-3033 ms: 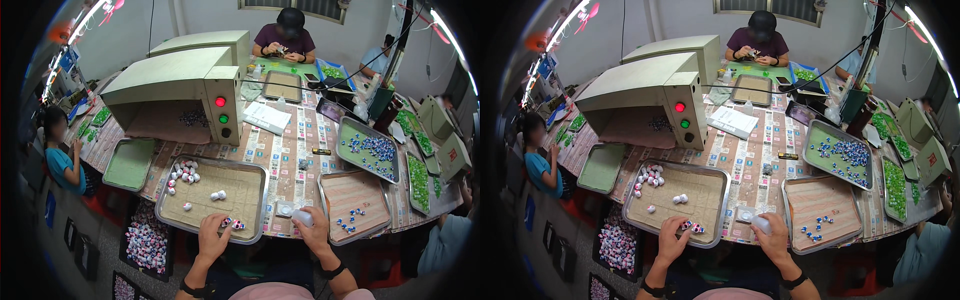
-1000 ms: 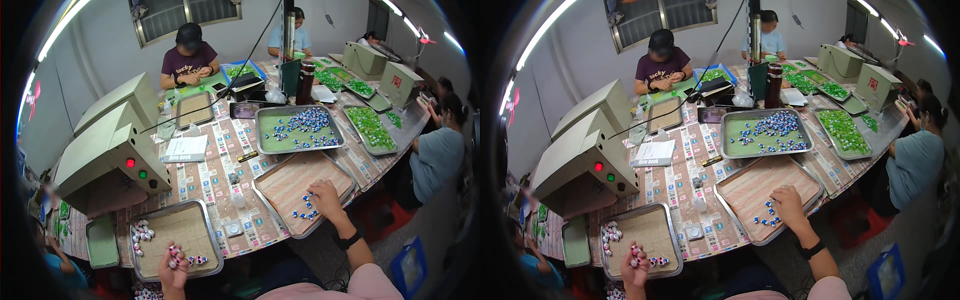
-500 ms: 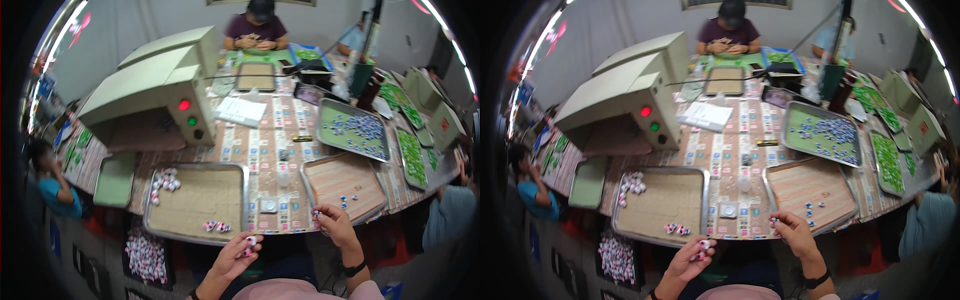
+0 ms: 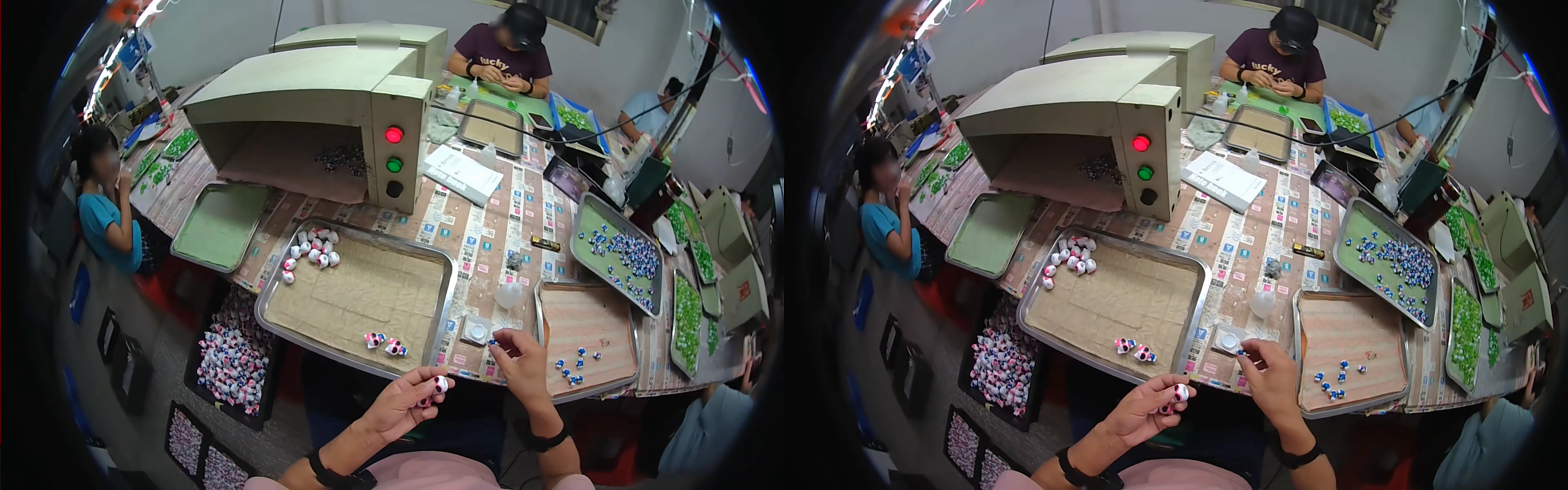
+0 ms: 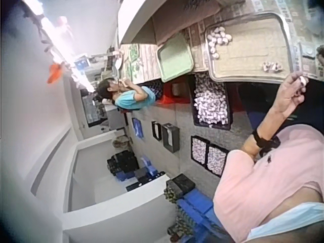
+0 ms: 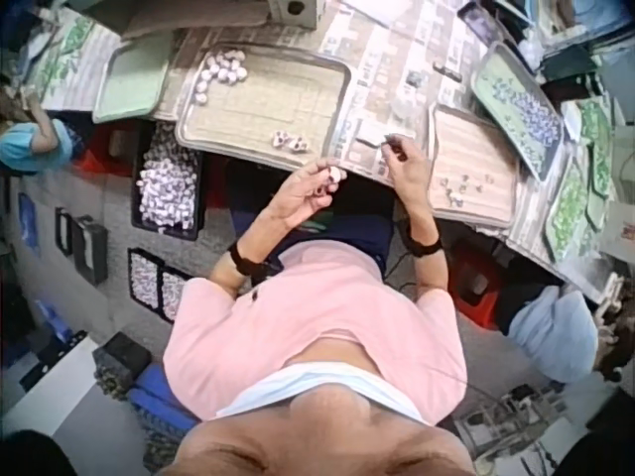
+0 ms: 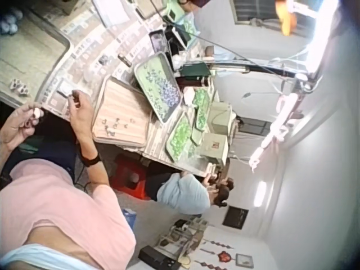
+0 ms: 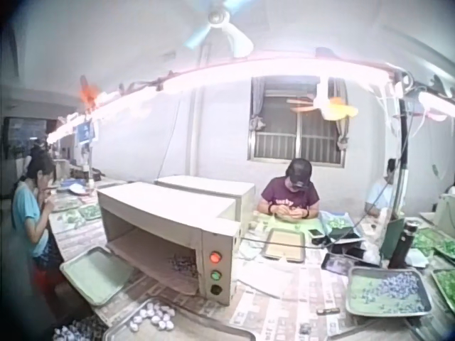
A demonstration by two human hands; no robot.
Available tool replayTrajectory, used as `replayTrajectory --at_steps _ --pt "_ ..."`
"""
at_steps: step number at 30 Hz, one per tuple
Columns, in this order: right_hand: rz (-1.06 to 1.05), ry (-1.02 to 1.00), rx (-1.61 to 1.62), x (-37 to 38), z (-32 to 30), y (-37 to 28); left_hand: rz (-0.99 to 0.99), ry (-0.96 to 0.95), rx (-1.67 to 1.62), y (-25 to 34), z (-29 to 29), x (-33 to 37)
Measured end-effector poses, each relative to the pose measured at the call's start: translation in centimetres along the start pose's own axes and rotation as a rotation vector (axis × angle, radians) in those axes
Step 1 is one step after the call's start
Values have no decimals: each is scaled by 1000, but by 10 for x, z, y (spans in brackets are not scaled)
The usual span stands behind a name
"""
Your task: The person carries a tray of small, colorful, spherical objects to a workstation and begins assembling them by hand. They pick up individual white and colored components, fit them together, and place the finished units onto a tray. Other workers are visible in the background performing similar assembly tasks.
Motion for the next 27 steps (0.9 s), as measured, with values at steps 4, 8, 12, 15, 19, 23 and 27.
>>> replayTrajectory --at_steps 4,8,12,15,19,23,27 --pt "-181 17 -157 12 9 1 -2 24 -2 -4 -2 -2" --pt "-337 20 -236 20 23 5 14 30 -15 -6 -5 -5" --pt "-373 -17 -321 23 28 4 22 11 -33 -8 -11 -5" --pt "-386 2 -341 23 27 6 35 15 -30 -7 -10 -6" --pt "-324 12 -264 19 24 0 34 61 -15 -9 -10 -3" --pt "-193 -41 -55 1 17 -24 66 86 5 -9 -6 -1" --pt "-56 -170 235 -27 20 -36 90 94 26 -8 -6 -1"
Point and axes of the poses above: each hand's wrist, its own x-axis towards the middle knuckle, its own z-axis out of the palm, y = z × x, the point moved 5 cm from there along x, towards the middle knuckle, and after that the axes turned 5 degrees about y, right-handed, at the moved point
